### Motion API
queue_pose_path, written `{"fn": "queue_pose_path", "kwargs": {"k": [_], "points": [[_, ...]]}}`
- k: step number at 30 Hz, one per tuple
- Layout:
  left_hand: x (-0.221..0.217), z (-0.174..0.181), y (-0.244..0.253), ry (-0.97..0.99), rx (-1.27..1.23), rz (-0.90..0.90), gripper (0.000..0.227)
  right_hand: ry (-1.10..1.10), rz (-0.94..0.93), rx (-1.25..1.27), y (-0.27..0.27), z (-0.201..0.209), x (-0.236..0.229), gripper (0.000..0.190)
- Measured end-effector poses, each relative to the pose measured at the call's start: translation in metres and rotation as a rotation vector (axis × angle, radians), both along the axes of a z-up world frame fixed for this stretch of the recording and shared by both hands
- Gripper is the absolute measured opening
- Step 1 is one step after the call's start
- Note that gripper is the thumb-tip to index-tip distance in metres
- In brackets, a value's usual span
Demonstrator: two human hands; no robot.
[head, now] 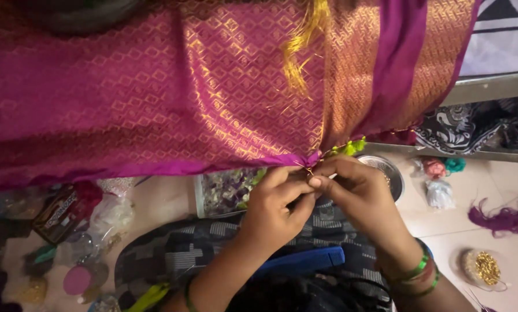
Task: The person hand-sews decorative tassels and pompoms onto the border of a pink and gold woven fabric using a needle and thread, knotting and tightening the thread at each attachment point, and occasionally uses scissors to trim thread. They work along the fabric edge one tassel at a time.
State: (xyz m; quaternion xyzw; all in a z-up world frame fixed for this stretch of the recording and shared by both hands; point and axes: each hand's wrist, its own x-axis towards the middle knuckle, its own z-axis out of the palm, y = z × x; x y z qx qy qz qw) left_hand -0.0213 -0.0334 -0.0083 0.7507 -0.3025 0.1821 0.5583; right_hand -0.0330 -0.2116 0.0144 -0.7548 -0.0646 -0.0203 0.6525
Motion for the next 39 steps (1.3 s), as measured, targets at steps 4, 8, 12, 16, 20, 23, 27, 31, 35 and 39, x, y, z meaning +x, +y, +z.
{"fn": "queue_pose_path", "kwargs": {"k": [4,8,12,16,20,23,27,31,35,39], "points": [[-0.007,-0.003,0.007,-0.042,0.003,0.081,0.021,-0.316,-0.07,-0.231,-0.007,-0.007,0.002,0.008],[-0.002,0.04,0.019,-0.496,0.324,0.239,0.022,-0.278,-0.099,-0.286,-0.007,-0.009,0.004,0.009],[0.012,0.043,0.025,-0.466,0.504,0.299,0.033,-0.401,-0.151,-0.369,0.001,0.003,0.001,0.008],[0.009,0.042,0.027,-0.454,0.486,0.325,0.02,-0.544,-0.219,-0.422,0.003,0.011,0.001,0.007],[0.016,0.031,0.027,-0.028,0.099,0.117,0.016,-0.555,-0.245,-0.454,0.001,0.007,0.004,0.01],[0.022,0.033,0.021,0.27,-0.125,0.016,0.009,-0.555,-0.223,-0.504,0.005,0.002,0.005,0.014],[0.027,0.021,0.013,-0.053,0.005,0.16,0.009,-0.671,-0.17,-0.598,0.011,0.006,0.008,0.03],[0.029,0.006,0.007,-0.126,0.053,0.286,0.012,-0.712,-0.124,-0.665,0.012,0.0,0.008,0.032],[0.03,0.015,0.009,0.312,-0.082,0.23,0.012,-0.614,-0.19,-0.595,0.01,-0.01,0.012,0.034],[0.035,-0.007,0.007,0.793,-0.598,-0.176,0.009,-0.679,-0.251,-0.607,0.007,-0.021,0.011,0.019]]}}
